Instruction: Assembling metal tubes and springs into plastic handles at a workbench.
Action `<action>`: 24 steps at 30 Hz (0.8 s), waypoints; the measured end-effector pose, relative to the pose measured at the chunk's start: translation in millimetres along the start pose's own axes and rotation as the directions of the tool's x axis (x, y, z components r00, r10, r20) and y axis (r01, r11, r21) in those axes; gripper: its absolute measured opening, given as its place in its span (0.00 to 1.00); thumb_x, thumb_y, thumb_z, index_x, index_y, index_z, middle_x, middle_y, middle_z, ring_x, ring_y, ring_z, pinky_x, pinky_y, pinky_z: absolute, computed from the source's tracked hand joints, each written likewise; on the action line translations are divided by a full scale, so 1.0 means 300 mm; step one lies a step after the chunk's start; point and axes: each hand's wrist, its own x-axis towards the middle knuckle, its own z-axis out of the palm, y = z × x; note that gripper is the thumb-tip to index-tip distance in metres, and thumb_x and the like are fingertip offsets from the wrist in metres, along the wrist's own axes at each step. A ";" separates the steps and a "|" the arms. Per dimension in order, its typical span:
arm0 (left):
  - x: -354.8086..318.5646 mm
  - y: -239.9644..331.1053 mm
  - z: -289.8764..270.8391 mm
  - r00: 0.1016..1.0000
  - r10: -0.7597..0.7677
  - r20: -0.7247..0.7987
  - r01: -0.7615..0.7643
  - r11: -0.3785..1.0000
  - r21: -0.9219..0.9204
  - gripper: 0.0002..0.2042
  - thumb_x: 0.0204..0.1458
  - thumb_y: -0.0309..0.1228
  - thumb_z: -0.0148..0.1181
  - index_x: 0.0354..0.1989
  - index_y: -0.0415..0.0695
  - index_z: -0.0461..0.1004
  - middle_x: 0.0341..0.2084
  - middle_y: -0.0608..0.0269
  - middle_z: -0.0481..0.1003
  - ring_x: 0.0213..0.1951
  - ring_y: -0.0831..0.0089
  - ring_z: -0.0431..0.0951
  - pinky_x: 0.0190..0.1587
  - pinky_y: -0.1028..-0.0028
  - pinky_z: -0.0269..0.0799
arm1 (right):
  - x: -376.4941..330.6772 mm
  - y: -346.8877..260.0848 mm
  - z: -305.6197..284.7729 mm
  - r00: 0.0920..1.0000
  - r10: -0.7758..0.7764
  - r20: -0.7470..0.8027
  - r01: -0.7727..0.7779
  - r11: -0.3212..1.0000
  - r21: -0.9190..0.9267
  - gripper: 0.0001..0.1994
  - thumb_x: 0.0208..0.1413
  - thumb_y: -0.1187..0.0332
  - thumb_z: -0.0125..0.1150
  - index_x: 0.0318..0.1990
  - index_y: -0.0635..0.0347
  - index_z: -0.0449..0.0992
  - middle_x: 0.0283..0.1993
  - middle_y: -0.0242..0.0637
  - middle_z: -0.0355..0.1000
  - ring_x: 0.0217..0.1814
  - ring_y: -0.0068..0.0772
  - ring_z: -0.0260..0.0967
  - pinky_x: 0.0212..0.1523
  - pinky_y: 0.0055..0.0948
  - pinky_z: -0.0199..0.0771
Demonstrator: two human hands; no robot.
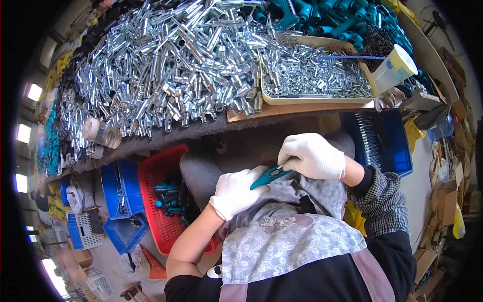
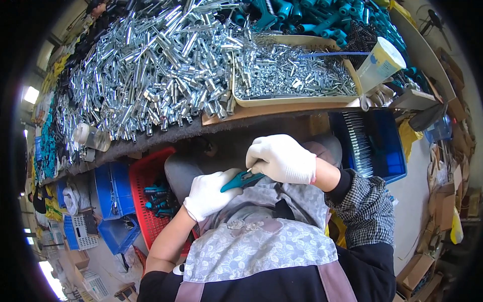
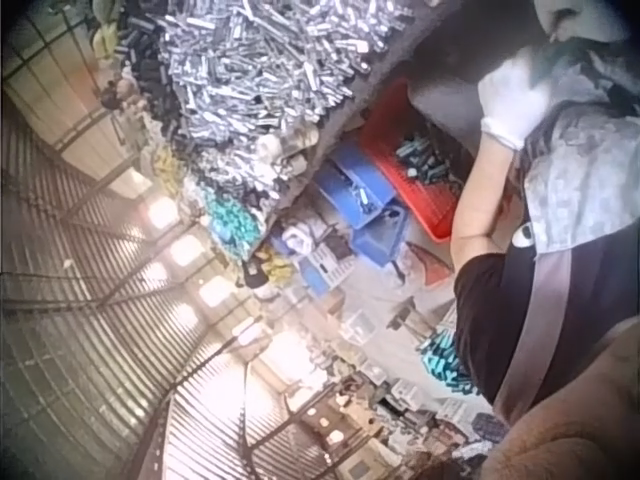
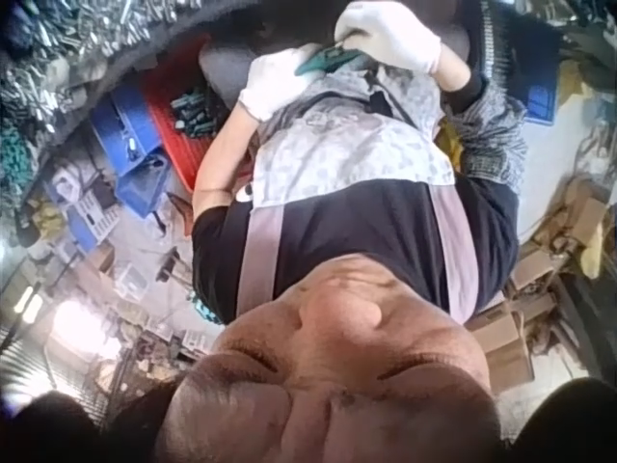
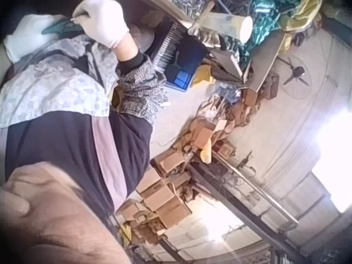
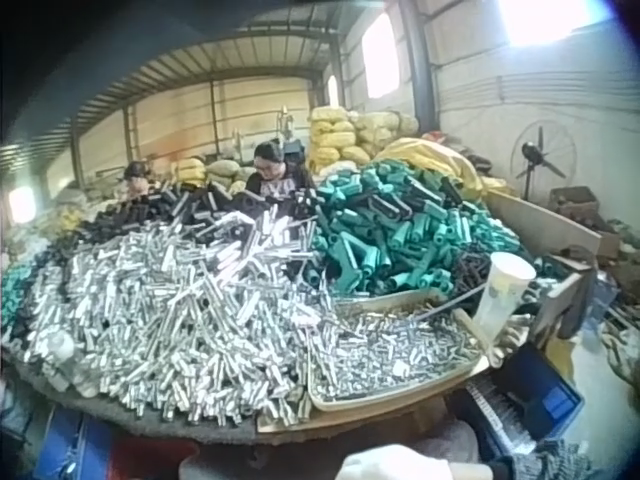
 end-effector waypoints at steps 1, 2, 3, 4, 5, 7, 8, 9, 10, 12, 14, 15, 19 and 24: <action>-0.005 0.001 0.006 1.000 -0.008 -0.004 0.008 1.000 0.001 0.20 0.49 0.45 0.65 0.48 0.51 0.77 0.27 0.57 0.80 0.29 0.55 0.82 0.31 0.60 0.78 | -0.008 0.004 0.013 0.999 0.027 0.019 -0.028 1.000 0.009 0.04 0.49 0.70 0.66 0.32 0.58 0.81 0.34 0.39 0.76 0.38 0.46 0.76 0.41 0.37 0.76; -0.008 0.002 0.011 1.000 -0.017 -0.008 0.017 1.000 0.002 0.19 0.49 0.45 0.65 0.48 0.51 0.77 0.28 0.57 0.80 0.30 0.56 0.82 0.32 0.60 0.78 | -0.009 0.010 0.030 1.000 0.007 0.020 -0.007 1.000 -0.004 0.03 0.49 0.70 0.65 0.31 0.57 0.81 0.34 0.38 0.76 0.39 0.44 0.77 0.41 0.37 0.76; -0.006 0.003 0.013 1.000 -0.014 -0.007 0.014 1.000 0.002 0.19 0.49 0.45 0.65 0.48 0.51 0.77 0.28 0.57 0.80 0.30 0.56 0.82 0.32 0.60 0.78 | -0.010 0.017 0.046 1.000 -0.025 0.016 0.026 0.999 -0.028 0.03 0.49 0.70 0.65 0.31 0.57 0.82 0.34 0.38 0.76 0.39 0.44 0.76 0.41 0.37 0.76; -0.004 0.005 0.015 1.000 -0.011 -0.023 0.010 1.000 -0.018 0.19 0.49 0.45 0.65 0.48 0.52 0.77 0.28 0.58 0.80 0.30 0.56 0.82 0.32 0.60 0.78 | -0.014 0.023 0.062 0.998 -0.057 0.013 0.058 0.997 -0.053 0.03 0.49 0.70 0.65 0.31 0.56 0.82 0.34 0.37 0.76 0.40 0.43 0.76 0.41 0.37 0.76; -0.002 0.007 0.017 0.999 -0.008 -0.039 0.007 0.999 -0.038 0.19 0.49 0.46 0.65 0.48 0.52 0.77 0.28 0.59 0.80 0.30 0.57 0.82 0.32 0.60 0.78 | -0.018 0.029 0.074 0.995 -0.103 0.012 0.104 0.989 -0.102 0.02 0.49 0.69 0.65 0.30 0.55 0.81 0.34 0.36 0.75 0.40 0.42 0.76 0.41 0.37 0.76; -0.003 0.006 0.020 0.999 -0.004 -0.034 0.003 1.000 -0.031 0.20 0.49 0.46 0.65 0.48 0.52 0.77 0.28 0.59 0.80 0.30 0.57 0.82 0.32 0.61 0.78 | -0.015 0.041 0.093 0.988 -0.155 0.008 0.155 0.976 -0.154 0.03 0.49 0.68 0.65 0.30 0.54 0.81 0.33 0.36 0.75 0.39 0.42 0.75 0.40 0.38 0.75; -0.004 0.006 0.023 1.000 0.001 -0.029 -0.002 1.000 -0.026 0.20 0.49 0.46 0.65 0.48 0.53 0.77 0.28 0.60 0.80 0.30 0.57 0.82 0.32 0.61 0.78 | -0.014 0.041 0.099 0.979 -0.205 0.007 0.202 0.957 -0.206 0.03 0.50 0.68 0.64 0.31 0.54 0.80 0.33 0.36 0.75 0.38 0.42 0.75 0.39 0.38 0.75; -0.003 0.005 0.026 1.000 0.001 -0.029 -0.002 1.000 -0.025 0.20 0.49 0.46 0.65 0.48 0.53 0.77 0.28 0.60 0.80 0.30 0.57 0.82 0.32 0.61 0.78 | -0.011 0.036 0.100 0.979 -0.205 0.007 0.202 0.957 -0.206 0.03 0.50 0.68 0.64 0.31 0.54 0.80 0.33 0.36 0.75 0.38 0.42 0.75 0.39 0.38 0.75; -0.003 0.004 0.029 1.000 0.000 -0.025 -0.001 1.000 -0.024 0.20 0.49 0.46 0.66 0.48 0.53 0.77 0.28 0.60 0.80 0.30 0.58 0.82 0.32 0.61 0.77 | -0.008 0.027 0.100 0.974 -0.207 0.093 0.226 0.922 -0.314 0.04 0.50 0.67 0.64 0.31 0.54 0.80 0.33 0.37 0.75 0.38 0.42 0.75 0.39 0.38 0.75; 0.003 -0.001 0.041 1.000 0.002 -0.018 -0.003 1.000 -0.026 0.20 0.49 0.46 0.66 0.48 0.53 0.77 0.28 0.60 0.80 0.30 0.58 0.82 0.32 0.61 0.77 | -0.009 -0.020 0.106 0.959 -0.198 0.202 0.274 0.824 -0.495 0.04 0.48 0.68 0.62 0.30 0.56 0.77 0.30 0.37 0.71 0.36 0.40 0.72 0.36 0.38 0.73; -0.009 -0.003 0.050 0.996 0.017 -0.087 -0.021 0.999 -0.045 0.20 0.48 0.45 0.67 0.48 0.53 0.77 0.27 0.59 0.79 0.29 0.57 0.82 0.31 0.60 0.77 | -0.029 -0.120 0.164 0.996 -0.013 0.089 0.069 0.749 -0.659 0.06 0.47 0.68 0.62 0.31 0.59 0.77 0.30 0.39 0.70 0.34 0.40 0.72 0.33 0.38 0.74; -0.006 0.000 0.049 0.996 0.022 -0.084 -0.026 0.999 -0.048 0.20 0.48 0.45 0.67 0.48 0.53 0.77 0.27 0.59 0.79 0.29 0.57 0.82 0.31 0.60 0.77 | -0.027 -0.138 0.183 0.996 0.039 0.077 0.021 0.753 -0.658 0.08 0.46 0.68 0.62 0.32 0.62 0.78 0.30 0.43 0.72 0.33 0.43 0.74 0.30 0.40 0.75; 0.003 0.016 0.031 0.997 0.045 -0.064 -0.046 0.999 -0.026 0.21 0.47 0.45 0.67 0.49 0.52 0.77 0.26 0.59 0.79 0.27 0.56 0.81 0.30 0.60 0.77 | 0.027 -0.035 0.076 0.966 0.110 0.235 -0.048 0.966 -0.254 0.10 0.46 0.65 0.65 0.32 0.62 0.79 0.31 0.46 0.75 0.38 0.49 0.77 0.39 0.42 0.78; -0.003 0.035 0.009 0.983 0.119 -0.142 -0.123 0.992 -0.015 0.20 0.48 0.44 0.67 0.49 0.52 0.76 0.25 0.61 0.77 0.26 0.58 0.80 0.28 0.62 0.76 | 0.051 0.108 0.038 0.801 0.178 0.572 -0.281 0.955 0.096 0.22 0.50 0.51 0.69 0.39 0.64 0.81 0.31 0.48 0.78 0.34 0.45 0.77 0.36 0.37 0.76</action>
